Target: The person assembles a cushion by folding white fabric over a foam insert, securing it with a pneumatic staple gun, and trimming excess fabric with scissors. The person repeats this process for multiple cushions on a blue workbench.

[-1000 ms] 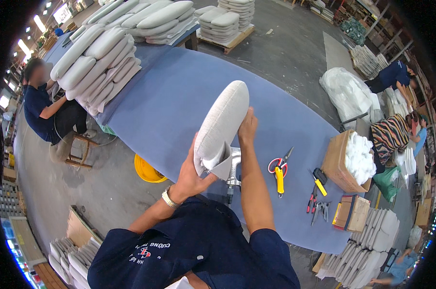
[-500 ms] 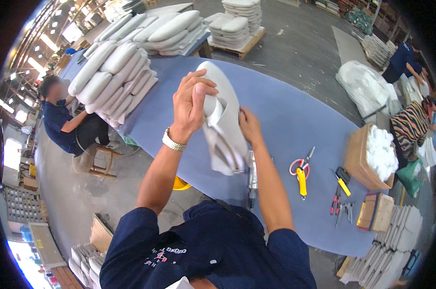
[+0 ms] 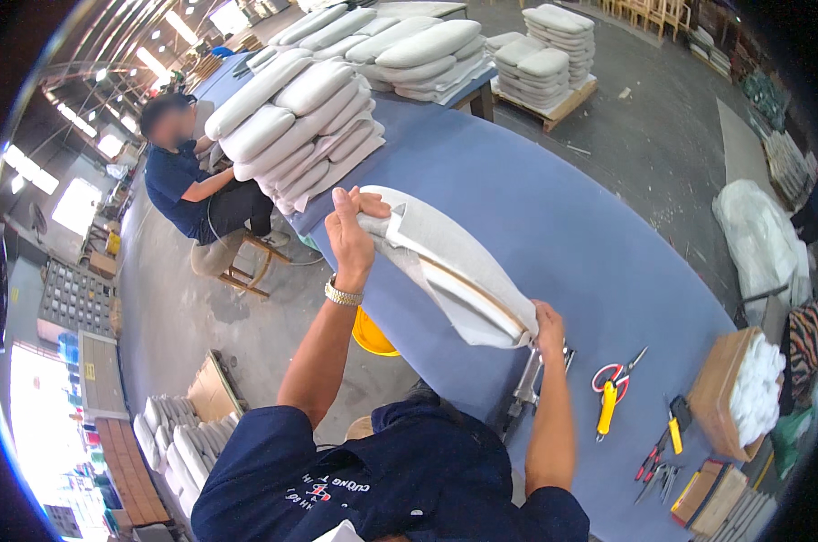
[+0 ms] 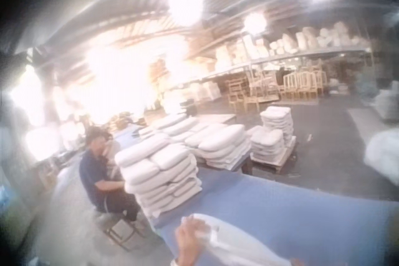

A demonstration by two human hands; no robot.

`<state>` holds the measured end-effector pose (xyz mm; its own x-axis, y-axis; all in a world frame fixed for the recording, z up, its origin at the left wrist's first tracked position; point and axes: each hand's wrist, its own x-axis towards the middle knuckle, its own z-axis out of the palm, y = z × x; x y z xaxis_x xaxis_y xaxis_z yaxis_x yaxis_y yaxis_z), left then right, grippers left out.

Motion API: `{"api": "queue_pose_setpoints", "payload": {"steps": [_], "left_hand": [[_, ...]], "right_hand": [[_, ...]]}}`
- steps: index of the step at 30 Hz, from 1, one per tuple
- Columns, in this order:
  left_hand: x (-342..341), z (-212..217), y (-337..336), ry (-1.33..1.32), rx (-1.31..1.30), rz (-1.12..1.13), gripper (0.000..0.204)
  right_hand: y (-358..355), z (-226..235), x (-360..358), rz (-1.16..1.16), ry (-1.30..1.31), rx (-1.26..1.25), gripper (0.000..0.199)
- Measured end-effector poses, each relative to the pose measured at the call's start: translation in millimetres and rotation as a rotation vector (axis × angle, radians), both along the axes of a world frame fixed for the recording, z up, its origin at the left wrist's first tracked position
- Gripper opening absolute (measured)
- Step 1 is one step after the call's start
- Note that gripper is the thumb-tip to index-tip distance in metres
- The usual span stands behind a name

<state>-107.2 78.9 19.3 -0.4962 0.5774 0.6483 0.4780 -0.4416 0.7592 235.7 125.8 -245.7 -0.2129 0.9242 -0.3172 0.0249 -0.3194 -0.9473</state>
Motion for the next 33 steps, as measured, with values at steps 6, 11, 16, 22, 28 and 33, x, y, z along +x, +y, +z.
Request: {"api": "queue_pose_setpoints", "payload": {"steps": [6,11,16,22,28,33], "left_hand": [[-2,11,7,-0.205,0.098,0.084,0.073],[46,85,28,-0.033,-0.052,-0.403,0.073],[112,89,56,0.079,-0.531,-0.881,0.077],[173,-75,85,0.286,-0.933,-0.984,0.077],[213,-131,91,0.194,-1.064,-0.978,0.074],[220,-137,83,0.202,-1.046,-0.922,0.07]], "right_hand": [[-15,40,-36,0.138,-0.06,0.002,0.054],[-81,100,-38,0.511,-0.198,0.162,0.054],[-135,150,-35,0.619,0.127,0.321,0.054],[-133,122,-30,0.703,-0.282,0.182,0.07],[-160,112,-6,0.269,-0.229,0.215,0.047],[-145,109,8,-0.123,-0.138,0.261,0.039]]}}
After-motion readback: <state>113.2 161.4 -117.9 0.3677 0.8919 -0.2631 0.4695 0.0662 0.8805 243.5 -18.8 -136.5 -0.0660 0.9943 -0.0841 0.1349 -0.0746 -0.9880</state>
